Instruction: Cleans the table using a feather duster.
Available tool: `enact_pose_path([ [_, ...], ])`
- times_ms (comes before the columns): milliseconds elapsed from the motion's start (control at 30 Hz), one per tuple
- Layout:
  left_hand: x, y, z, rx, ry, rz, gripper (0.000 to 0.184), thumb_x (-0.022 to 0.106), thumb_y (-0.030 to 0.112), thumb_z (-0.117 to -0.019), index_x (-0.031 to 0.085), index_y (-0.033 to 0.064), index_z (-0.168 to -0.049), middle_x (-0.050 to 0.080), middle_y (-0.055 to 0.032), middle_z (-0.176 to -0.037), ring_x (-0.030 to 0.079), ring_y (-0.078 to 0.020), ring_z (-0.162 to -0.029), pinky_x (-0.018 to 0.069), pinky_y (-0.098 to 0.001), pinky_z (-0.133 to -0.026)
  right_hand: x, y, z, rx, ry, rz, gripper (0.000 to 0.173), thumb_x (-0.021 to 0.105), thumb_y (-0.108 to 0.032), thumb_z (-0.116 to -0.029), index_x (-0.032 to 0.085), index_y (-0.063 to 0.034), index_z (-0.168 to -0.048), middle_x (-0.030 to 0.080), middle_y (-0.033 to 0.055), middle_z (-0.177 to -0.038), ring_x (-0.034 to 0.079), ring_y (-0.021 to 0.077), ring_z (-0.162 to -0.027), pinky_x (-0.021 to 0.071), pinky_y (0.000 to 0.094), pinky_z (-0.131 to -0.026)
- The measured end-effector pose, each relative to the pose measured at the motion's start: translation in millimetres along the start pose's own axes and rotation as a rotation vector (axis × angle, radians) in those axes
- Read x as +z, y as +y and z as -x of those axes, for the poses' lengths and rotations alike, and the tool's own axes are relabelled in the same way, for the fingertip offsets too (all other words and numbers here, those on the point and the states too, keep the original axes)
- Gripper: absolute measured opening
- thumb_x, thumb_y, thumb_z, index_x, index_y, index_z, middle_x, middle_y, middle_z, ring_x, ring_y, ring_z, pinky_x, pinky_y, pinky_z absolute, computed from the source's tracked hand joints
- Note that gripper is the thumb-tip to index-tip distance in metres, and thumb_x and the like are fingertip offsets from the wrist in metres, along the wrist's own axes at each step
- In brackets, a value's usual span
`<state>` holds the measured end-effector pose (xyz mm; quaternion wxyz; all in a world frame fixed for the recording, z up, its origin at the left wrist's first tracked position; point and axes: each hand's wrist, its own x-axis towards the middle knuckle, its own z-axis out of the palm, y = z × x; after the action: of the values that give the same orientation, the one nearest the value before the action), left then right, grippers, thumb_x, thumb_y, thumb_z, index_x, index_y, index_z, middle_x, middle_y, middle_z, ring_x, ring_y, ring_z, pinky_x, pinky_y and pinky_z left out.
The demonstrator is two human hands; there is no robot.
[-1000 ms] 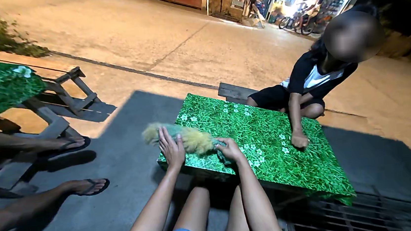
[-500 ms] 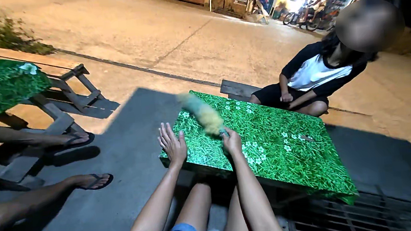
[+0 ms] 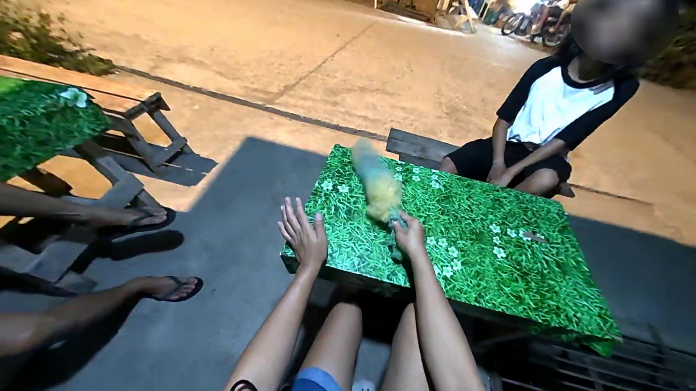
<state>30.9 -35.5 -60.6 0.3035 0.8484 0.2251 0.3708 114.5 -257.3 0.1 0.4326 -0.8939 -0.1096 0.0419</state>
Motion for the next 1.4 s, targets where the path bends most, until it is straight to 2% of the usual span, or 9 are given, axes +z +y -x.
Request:
enact_pose_path([
  [133,-0.2,1.6,-0.5,0.033,-0.010,-0.009,0.069,0.029,0.046,-0.1083,0.026,0.0017,-0.161,0.013,-0.0222,-0.171,0.008,-0.0392,-0.159,0.0025,-0.0624,-0.126,-19.9,5.5,8.1,-0.189,-0.396,-0.061,0.035,0.062,-0.012,-0.1028,0.064,-0.0007,-0.136,0.066,0.0190,-0.135,0.062,0.0256,-0.127,0.0461,0.0457,-0.112],
  [367,1.8,-1.9,1.2,0.017,-0.016,-0.013,0.070,0.024,0.050,-0.1083,0.025,0.0057,-0.162,0.011,-0.0170,-0.173,0.007,-0.0351,-0.160,0.0031,-0.0612,-0.126,-20.7,13.1,4.7,0.106,0.133,0.026,0.040,0.058,-0.021,-0.1059,0.059,-0.0110,-0.145,0.066,0.0236,-0.132,0.063,0.0425,-0.123,0.0464,0.0637,-0.105],
  [533,0.0,0.1,-0.4,0.038,-0.032,-0.016,0.067,0.027,0.048,-0.1086,0.029,0.0065,-0.162,0.015,-0.0185,-0.172,0.010,-0.0373,-0.159,0.0041,-0.0637,-0.125,-26.7,15.3,12.5,-0.184,-0.315,-0.057,0.037,0.063,-0.011,-0.1023,0.063,0.0000,-0.137,0.065,0.0196,-0.136,0.063,0.0269,-0.126,0.0467,0.0462,-0.112],
  [733,0.5,-1.8,1.8,0.033,-0.063,-0.026,0.065,0.026,0.049,-0.1091,0.031,0.0107,-0.162,0.011,-0.0149,-0.173,0.005,-0.0353,-0.160,0.0022,-0.0634,-0.125,-16.7,14.0,2.6,0.141,0.154,0.070,0.038,0.057,-0.024,-0.1064,0.062,-0.0126,-0.142,0.067,0.0238,-0.131,0.063,0.0442,-0.123,0.0457,0.0664,-0.104],
  [933,1.9,0.0,-1.4,0.045,-0.053,0.000,0.063,0.030,0.045,-0.1092,0.034,0.0078,-0.160,0.016,-0.0192,-0.171,0.009,-0.0387,-0.159,0.0021,-0.0643,-0.125,-53.2,37.6,40.6,-0.173,-0.254,-0.012,0.038,0.062,-0.013,-0.1014,0.063,0.0010,-0.137,0.066,0.0193,-0.134,0.063,0.0240,-0.126,0.0465,0.0416,-0.113],
  [1133,-0.3,0.0,-2.4,0.031,-0.056,0.006,0.062,0.030,0.046,-0.1090,0.038,0.0096,-0.159,0.018,-0.0184,-0.171,0.011,-0.0392,-0.159,0.0032,-0.0647,-0.125,-88.7,105.8,132.7,0.169,0.557,0.042,0.041,0.061,-0.009,-0.1027,0.058,0.0057,-0.141,0.062,0.0302,-0.137,0.060,0.0454,-0.129,0.0410,0.0586,-0.114],
  [1200,-0.7,-1.2,-2.2,0.031,-0.065,0.016,0.063,0.029,0.049,-0.1087,0.038,0.0109,-0.159,0.019,-0.0182,-0.171,0.012,-0.0391,-0.159,0.0036,-0.0658,-0.125,-97.3,106.8,178.4,0.174,0.579,0.059,0.041,0.062,-0.005,-0.1005,0.059,0.0074,-0.139,0.064,0.0306,-0.133,0.065,0.0445,-0.121,0.0467,0.0579,-0.108],
  [1300,0.6,-1.9,-3.5,0.050,-0.036,0.033,0.067,0.026,0.053,-0.1073,0.043,0.0097,-0.156,0.025,-0.0208,-0.168,0.016,-0.0424,-0.157,0.0059,-0.0689,-0.123,-109.8,123.6,248.0,0.076,0.390,-0.070,0.038,0.064,0.003,-0.0933,0.064,0.0112,-0.131,0.067,0.0268,-0.130,0.069,0.0288,-0.118,0.0527,0.0414,-0.107],
  [1400,-0.2,-3.2,-2.1,0.048,-0.042,0.049,0.066,0.028,0.051,-0.1071,0.043,0.0087,-0.156,0.024,-0.0217,-0.168,0.015,-0.0437,-0.157,0.0045,-0.0689,-0.123,-118.7,165.6,295.1,0.220,0.667,-0.023,0.034,0.063,0.004,-0.0948,0.064,0.0137,-0.128,0.067,0.0305,-0.128,0.069,0.0354,-0.117,0.0519,0.0456,-0.106],
])
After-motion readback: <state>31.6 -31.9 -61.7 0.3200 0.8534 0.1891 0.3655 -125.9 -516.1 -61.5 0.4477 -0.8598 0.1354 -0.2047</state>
